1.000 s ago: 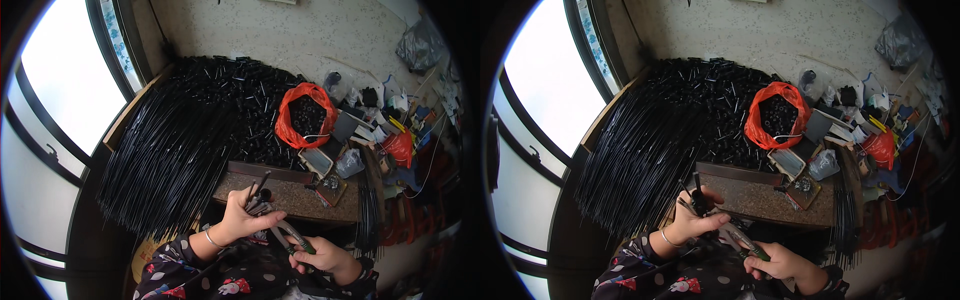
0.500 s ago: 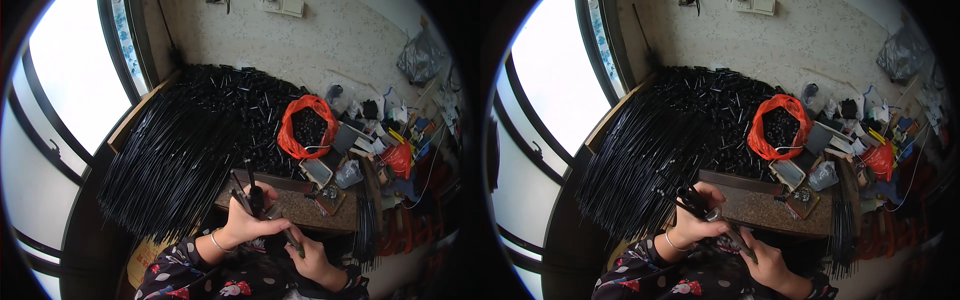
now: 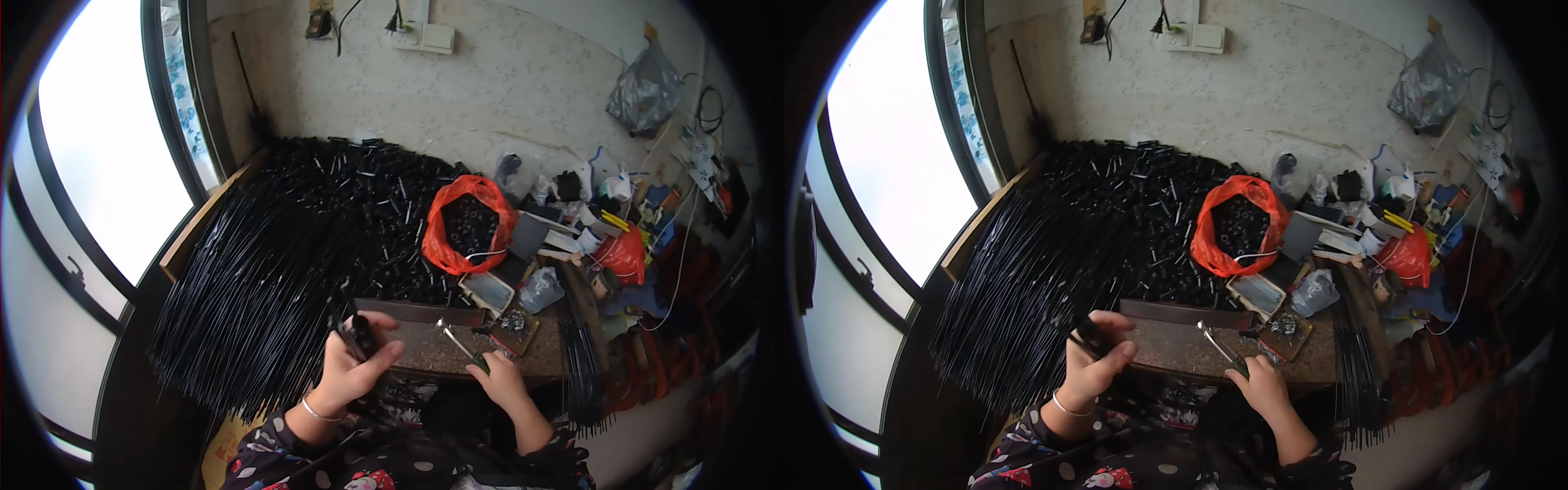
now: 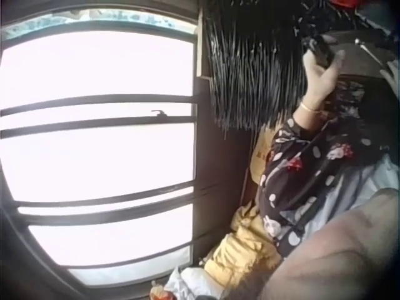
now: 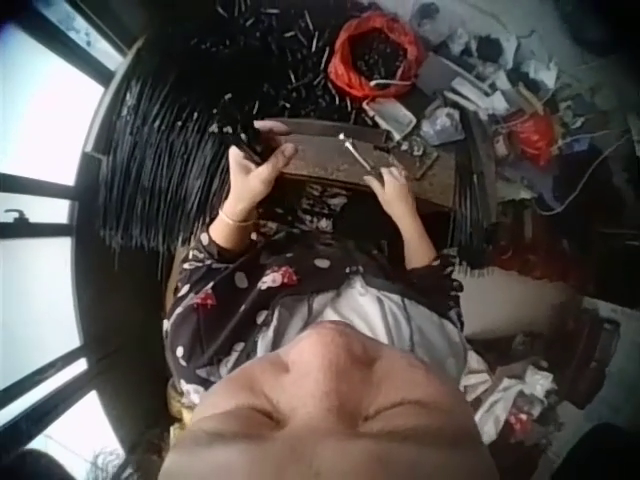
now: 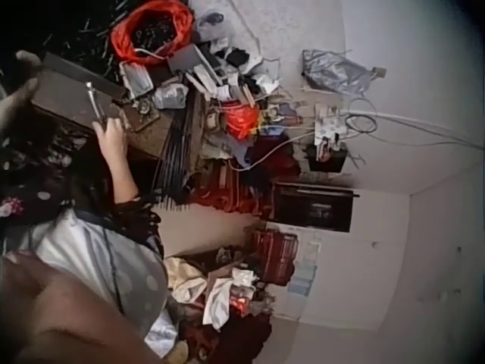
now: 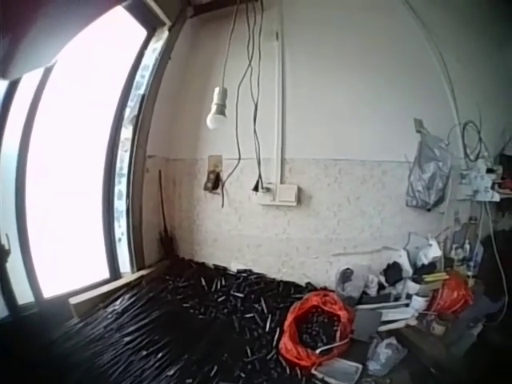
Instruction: Assembling and capping black plastic or metal rods at a manufacturing workbench.
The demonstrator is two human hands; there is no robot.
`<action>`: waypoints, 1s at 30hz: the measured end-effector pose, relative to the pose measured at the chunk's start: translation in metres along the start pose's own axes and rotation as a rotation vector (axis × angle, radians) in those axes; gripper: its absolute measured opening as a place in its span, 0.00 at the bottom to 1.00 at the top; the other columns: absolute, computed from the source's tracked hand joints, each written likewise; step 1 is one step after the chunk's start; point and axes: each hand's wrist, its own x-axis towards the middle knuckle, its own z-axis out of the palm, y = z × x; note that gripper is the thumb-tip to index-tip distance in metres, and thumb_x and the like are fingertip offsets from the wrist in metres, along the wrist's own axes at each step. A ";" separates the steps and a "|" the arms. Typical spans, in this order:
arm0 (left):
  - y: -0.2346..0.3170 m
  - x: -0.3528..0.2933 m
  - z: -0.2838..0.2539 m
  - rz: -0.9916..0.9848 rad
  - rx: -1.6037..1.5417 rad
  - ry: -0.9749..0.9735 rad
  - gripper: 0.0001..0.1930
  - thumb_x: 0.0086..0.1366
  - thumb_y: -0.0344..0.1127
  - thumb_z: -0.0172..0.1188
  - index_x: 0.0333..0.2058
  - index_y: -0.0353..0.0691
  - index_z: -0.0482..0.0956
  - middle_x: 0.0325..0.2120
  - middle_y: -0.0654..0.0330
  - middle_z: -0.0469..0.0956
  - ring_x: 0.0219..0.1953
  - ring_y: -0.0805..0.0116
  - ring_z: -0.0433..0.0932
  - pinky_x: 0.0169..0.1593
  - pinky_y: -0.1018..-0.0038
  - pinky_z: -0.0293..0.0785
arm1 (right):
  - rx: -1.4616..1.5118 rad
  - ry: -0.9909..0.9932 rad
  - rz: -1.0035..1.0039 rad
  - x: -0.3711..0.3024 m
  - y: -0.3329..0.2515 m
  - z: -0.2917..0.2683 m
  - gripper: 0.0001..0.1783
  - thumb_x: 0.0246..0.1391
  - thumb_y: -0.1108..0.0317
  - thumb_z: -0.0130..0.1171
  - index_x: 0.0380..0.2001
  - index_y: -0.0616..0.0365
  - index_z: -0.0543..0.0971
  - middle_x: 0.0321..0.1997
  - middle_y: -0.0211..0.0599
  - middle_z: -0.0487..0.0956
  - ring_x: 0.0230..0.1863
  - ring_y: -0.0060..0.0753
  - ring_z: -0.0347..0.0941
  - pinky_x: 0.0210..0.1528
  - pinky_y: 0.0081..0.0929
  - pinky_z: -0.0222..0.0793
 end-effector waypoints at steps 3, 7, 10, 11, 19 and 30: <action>-0.006 -0.009 -0.011 0.130 0.208 -0.030 0.11 0.51 0.28 0.64 0.30 0.36 0.70 0.18 0.67 0.72 0.19 0.81 0.67 0.25 0.85 0.62 | -0.219 -0.031 0.055 -0.003 0.021 0.023 0.23 0.47 0.51 0.58 0.34 0.63 0.73 0.34 0.44 0.71 0.37 0.49 0.71 0.37 0.41 0.67; -0.004 -0.005 -0.034 0.103 0.033 -0.108 0.14 0.49 0.31 0.65 0.24 0.38 0.65 0.17 0.58 0.72 0.18 0.73 0.70 0.22 0.80 0.66 | -0.266 0.043 0.080 -0.004 0.032 0.037 0.23 0.45 0.52 0.59 0.36 0.60 0.72 0.35 0.43 0.70 0.41 0.48 0.69 0.40 0.41 0.66; 0.028 0.013 -0.051 0.221 -0.392 -0.113 0.15 0.51 0.37 0.63 0.22 0.41 0.64 0.12 0.61 0.68 0.13 0.73 0.67 0.20 0.77 0.65 | -0.343 0.153 -0.063 -0.003 0.044 0.041 0.24 0.43 0.52 0.61 0.38 0.60 0.72 0.38 0.42 0.69 0.45 0.48 0.66 0.42 0.41 0.65; 0.035 0.018 -0.056 0.303 -0.516 -0.057 0.15 0.57 0.42 0.59 0.23 0.43 0.62 0.10 0.66 0.63 0.11 0.76 0.62 0.19 0.78 0.63 | -0.335 0.170 -0.078 -0.003 0.050 0.042 0.26 0.42 0.52 0.62 0.40 0.60 0.71 0.38 0.42 0.69 0.45 0.48 0.65 0.45 0.40 0.63; -0.043 -0.014 -0.041 0.066 -1.077 0.196 0.17 0.57 0.44 0.56 0.18 0.42 0.62 0.18 0.63 0.67 0.26 0.70 0.70 0.42 0.68 0.71 | 1.644 0.215 -0.259 -0.011 -0.027 -0.066 0.41 0.37 0.49 0.67 0.53 0.52 0.62 0.45 0.43 0.71 0.48 0.40 0.69 0.49 0.35 0.68; -0.385 -0.179 -0.043 -1.321 -0.606 -0.270 0.27 0.51 0.58 0.55 0.41 0.41 0.73 0.36 0.51 0.76 0.43 0.53 0.73 0.48 0.63 0.68 | 1.353 0.823 -0.312 -0.016 -0.094 -0.064 0.22 0.60 0.48 0.38 0.33 0.58 0.66 0.25 0.32 0.66 0.23 0.22 0.60 0.24 0.19 0.58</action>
